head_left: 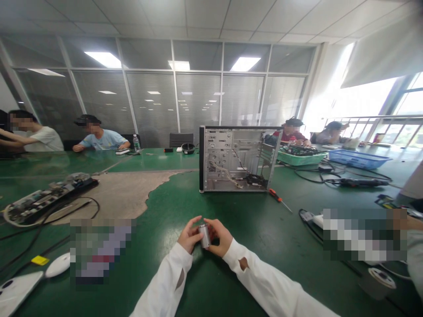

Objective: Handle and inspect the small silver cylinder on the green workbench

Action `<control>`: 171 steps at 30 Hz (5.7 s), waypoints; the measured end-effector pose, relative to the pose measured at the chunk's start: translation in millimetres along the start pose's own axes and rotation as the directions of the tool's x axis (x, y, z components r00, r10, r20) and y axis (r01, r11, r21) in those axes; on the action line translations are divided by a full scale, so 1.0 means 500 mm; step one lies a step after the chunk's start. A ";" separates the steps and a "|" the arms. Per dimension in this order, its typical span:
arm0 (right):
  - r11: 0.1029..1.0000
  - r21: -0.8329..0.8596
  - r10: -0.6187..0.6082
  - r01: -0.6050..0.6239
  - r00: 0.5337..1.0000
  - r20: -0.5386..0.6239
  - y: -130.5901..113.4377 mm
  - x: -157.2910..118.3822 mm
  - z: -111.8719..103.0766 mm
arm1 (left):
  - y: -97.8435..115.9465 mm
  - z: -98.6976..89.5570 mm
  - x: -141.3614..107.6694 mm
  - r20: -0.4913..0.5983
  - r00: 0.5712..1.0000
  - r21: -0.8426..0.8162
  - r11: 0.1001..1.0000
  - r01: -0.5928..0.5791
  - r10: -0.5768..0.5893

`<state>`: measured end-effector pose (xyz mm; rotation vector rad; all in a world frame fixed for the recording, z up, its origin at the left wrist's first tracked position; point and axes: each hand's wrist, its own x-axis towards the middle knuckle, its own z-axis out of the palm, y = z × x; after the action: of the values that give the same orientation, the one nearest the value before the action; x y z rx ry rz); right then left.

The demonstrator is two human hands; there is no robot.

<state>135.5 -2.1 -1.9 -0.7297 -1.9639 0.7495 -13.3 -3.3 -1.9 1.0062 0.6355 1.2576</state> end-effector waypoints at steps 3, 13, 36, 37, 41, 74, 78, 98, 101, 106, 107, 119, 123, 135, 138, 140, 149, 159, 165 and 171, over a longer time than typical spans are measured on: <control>1.000 0.005 -0.018 0.018 1.000 0.025 -0.016 0.000 -0.002 | -0.005 -0.012 0.004 0.023 0.999 -0.072 0.997 0.030 -0.028; 1.000 -0.005 -0.005 0.006 0.997 0.083 -0.056 -0.001 -0.018 | 0.004 -0.019 0.006 0.145 0.981 -0.169 0.973 0.155 -0.131; 0.960 -0.273 0.058 -0.068 0.997 -0.045 -0.057 -0.009 -0.012 | -0.033 0.020 -0.001 -0.175 0.975 0.454 0.890 -0.042 0.135; 0.960 -0.272 0.063 -0.070 0.997 -0.037 -0.055 -0.009 -0.012 | -0.031 0.020 -0.001 -0.184 0.974 0.443 0.896 -0.040 0.134; 0.967 -0.252 0.057 -0.048 0.998 0.027 -0.046 -0.009 -0.012 | -0.014 0.017 -0.004 -0.198 0.974 0.345 0.938 -0.036 0.110; 0.982 0.145 0.121 -0.122 0.992 0.020 -0.043 -0.007 -0.014 | 0.009 0.009 -0.007 0.218 0.960 -0.182 0.959 0.217 -0.176; 0.884 0.394 0.253 -0.252 0.966 0.049 -0.015 -0.003 0.006 | 0.013 0.008 -0.009 0.132 0.956 -0.145 0.949 0.280 -0.262; 0.417 0.817 0.536 -0.398 0.834 0.133 0.024 0.022 0.011 | 0.015 0.020 -0.007 0.026 0.945 -0.054 0.944 0.327 -0.326; 0.374 0.828 0.559 -0.417 0.814 0.158 0.021 0.022 0.005 | 0.013 0.021 -0.006 0.022 0.945 -0.051 0.943 0.328 -0.327; 0.241 0.858 0.571 -0.453 0.781 0.253 0.011 0.021 -0.005 | 0.012 0.023 -0.004 0.017 0.948 -0.019 0.948 0.317 -0.317; 0.194 0.861 0.585 -0.471 0.760 0.284 0.009 0.021 -0.007 | 0.012 0.024 -0.004 0.016 0.950 -0.014 0.950 0.312 -0.312; -0.026 0.807 0.493 -0.590 0.695 0.523 -0.002 0.022 -0.023 | 0.010 0.028 -0.010 0.013 0.975 -0.001 0.975 0.221 -0.221; 0.012 0.791 0.522 -0.612 0.678 0.517 -0.002 0.024 -0.024 | 0.013 0.029 -0.010 0.037 0.975 0.021 0.976 0.219 -0.219; 0.337 0.874 0.594 -0.350 0.799 0.091 0.007 0.020 0.011 | 0.008 0.016 0.001 -0.089 0.968 -0.069 0.971 0.228 -0.233; 0.579 0.755 0.581 -0.308 0.806 -0.116 0.014 0.018 0.016 | -0.002 0.014 0.004 -0.221 0.970 0.042 0.992 0.117 -0.105; 0.742 0.594 0.527 -0.310 0.818 -0.232 0.016 0.015 0.016 | -0.008 0.016 0.006 -0.269 0.963 0.142 0.988 0.061 -0.021; 0.946 0.151 0.315 -0.285 0.918 -0.240 -0.001 0.003 0.016 | -0.021 0.035 0.002 -0.267 0.951 0.426 0.904 -0.030 0.158; 0.971 0.064 0.236 -0.229 0.957 -0.167 0.000 0.002 0.017 | -0.021 0.028 0.005 -0.357 0.923 0.483 0.874 0.050 0.145; 0.910 0.307 0.249 -0.278 0.960 0.132 -0.003 0.009 -0.019 | -0.001 0.016 0.009 -0.332 0.939 0.167 0.973 0.157 -0.094; 0.878 0.392 0.209 -0.273 0.957 0.199 0.007 0.010 -0.017 | 0.008 0.007 0.003 -0.181 0.948 -0.048 0.965 0.257 -0.262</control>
<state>141.4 5.4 1.8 -0.6752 -1.7699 1.3654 -12.0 -2.9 3.4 0.7609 0.8669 1.1294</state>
